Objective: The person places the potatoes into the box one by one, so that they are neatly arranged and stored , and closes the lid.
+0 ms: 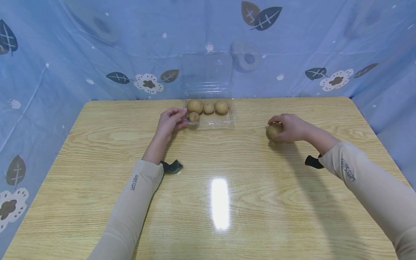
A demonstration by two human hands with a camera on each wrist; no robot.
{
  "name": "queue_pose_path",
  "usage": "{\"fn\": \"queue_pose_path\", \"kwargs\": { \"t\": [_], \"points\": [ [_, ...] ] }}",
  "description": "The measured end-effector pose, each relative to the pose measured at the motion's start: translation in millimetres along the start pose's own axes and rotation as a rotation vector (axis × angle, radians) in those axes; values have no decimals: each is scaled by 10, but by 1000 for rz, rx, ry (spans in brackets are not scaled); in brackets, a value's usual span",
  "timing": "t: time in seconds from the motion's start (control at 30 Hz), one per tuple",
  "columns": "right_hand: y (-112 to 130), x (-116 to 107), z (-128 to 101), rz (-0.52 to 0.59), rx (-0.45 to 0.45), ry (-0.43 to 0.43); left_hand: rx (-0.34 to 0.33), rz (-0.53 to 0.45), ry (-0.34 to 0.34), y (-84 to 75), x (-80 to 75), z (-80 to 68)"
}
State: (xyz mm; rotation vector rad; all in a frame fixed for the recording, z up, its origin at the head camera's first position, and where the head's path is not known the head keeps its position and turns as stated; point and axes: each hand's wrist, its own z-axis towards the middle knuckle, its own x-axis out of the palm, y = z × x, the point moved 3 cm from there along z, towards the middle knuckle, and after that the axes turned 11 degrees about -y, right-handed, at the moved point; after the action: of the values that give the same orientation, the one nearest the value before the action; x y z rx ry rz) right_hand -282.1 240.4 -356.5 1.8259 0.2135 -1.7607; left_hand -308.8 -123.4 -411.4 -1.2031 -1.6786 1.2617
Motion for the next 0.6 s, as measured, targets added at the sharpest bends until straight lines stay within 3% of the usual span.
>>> {"fn": "queue_pose_path", "kwargs": {
  "t": [0.6],
  "points": [
    [22, -36, 76, 52, 56, 19, 17, 3, -3, 23, -6, 11]
  ]
}}
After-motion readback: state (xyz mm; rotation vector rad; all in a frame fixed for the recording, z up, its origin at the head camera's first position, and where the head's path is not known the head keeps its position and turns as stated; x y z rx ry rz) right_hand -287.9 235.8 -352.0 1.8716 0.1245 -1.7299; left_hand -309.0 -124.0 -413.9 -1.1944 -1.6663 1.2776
